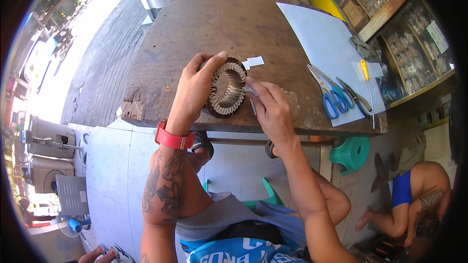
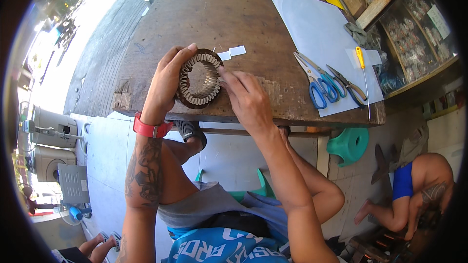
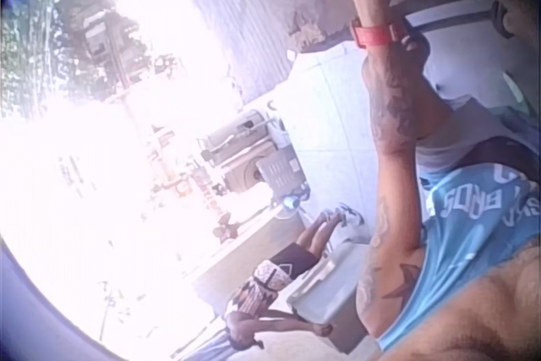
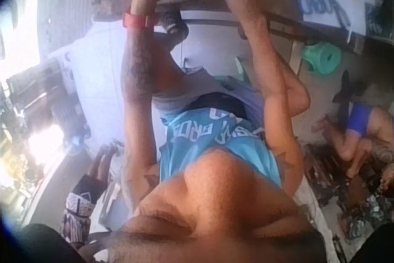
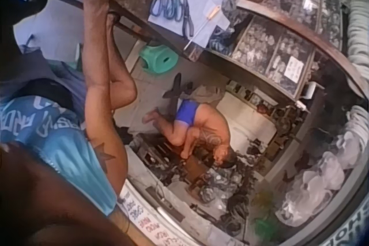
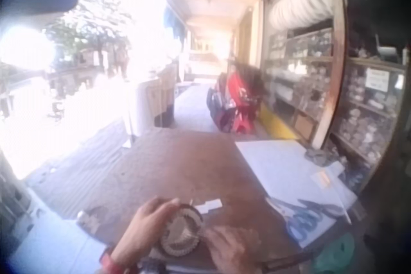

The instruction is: The person inserts small white rectangular pieces into the slots of a circular metal gear-like component. They repeatedly pick up pieces from the table and place them into the gear, rotating the gear as needed to access different slots.

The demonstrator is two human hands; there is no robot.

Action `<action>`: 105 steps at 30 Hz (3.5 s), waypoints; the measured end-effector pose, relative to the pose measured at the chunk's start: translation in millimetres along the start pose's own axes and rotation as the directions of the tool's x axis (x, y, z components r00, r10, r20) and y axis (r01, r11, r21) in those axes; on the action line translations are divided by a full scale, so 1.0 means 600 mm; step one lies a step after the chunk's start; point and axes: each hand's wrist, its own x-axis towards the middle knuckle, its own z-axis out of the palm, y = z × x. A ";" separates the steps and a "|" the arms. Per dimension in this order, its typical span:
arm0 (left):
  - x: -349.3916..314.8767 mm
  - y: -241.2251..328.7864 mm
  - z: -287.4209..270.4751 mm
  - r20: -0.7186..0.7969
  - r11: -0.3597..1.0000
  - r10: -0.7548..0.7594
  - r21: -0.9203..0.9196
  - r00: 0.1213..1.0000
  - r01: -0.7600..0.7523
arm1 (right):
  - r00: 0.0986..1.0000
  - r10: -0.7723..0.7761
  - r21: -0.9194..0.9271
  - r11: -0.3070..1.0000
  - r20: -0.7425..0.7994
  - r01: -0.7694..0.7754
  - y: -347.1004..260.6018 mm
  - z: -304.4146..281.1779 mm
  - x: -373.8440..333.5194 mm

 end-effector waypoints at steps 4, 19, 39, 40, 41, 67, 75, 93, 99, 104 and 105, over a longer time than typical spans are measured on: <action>-0.002 0.000 0.000 0.004 1.000 0.006 0.003 1.000 -0.006 | 0.988 0.153 0.082 0.985 0.020 -0.154 -0.006 0.001 -0.007; -0.005 0.007 0.002 0.002 1.000 -0.005 0.024 1.000 0.005 | 0.983 0.087 -0.019 0.996 -0.160 -0.091 -0.013 0.026 -0.002; -0.006 0.009 0.008 0.023 0.997 0.003 0.075 1.000 -0.005 | 0.986 0.167 0.094 0.982 -0.007 -0.165 -0.012 0.009 -0.002; -0.006 0.010 0.006 0.026 0.997 -0.001 0.077 1.000 -0.001 | 0.992 0.127 0.095 0.988 -0.015 -0.125 -0.012 0.006 -0.004; -0.006 0.011 0.005 0.029 0.997 -0.003 0.081 1.000 0.001 | 0.995 0.097 0.095 0.991 -0.023 -0.094 -0.011 0.002 -0.005; 0.010 -0.003 0.010 0.084 0.991 0.132 0.003 0.988 -0.133 | 0.935 0.327 0.184 0.919 0.136 -0.348 -0.004 -0.025 -0.008; -0.004 0.001 -0.005 0.160 0.981 -0.062 -0.173 0.985 0.090 | 0.920 0.294 -0.245 0.941 0.260 -0.232 0.149 0.013 0.105; -0.022 0.027 -0.036 -0.051 0.966 -0.235 -0.120 0.971 0.227 | 0.846 0.506 0.361 0.767 0.166 -0.530 0.070 -0.049 -0.006; -0.016 0.019 -0.044 -0.039 0.970 -0.232 -0.083 0.972 0.228 | 0.857 0.459 -0.092 0.888 0.236 -0.450 0.120 -0.020 0.077; -0.017 0.016 -0.043 -0.023 0.979 -0.176 -0.107 0.984 0.172 | 0.946 0.260 -0.260 0.943 0.193 -0.206 0.115 0.030 0.095; -0.018 0.016 -0.042 -0.017 0.978 -0.172 -0.118 0.985 0.169 | 0.964 0.194 -0.264 0.954 0.182 -0.143 0.112 0.039 0.095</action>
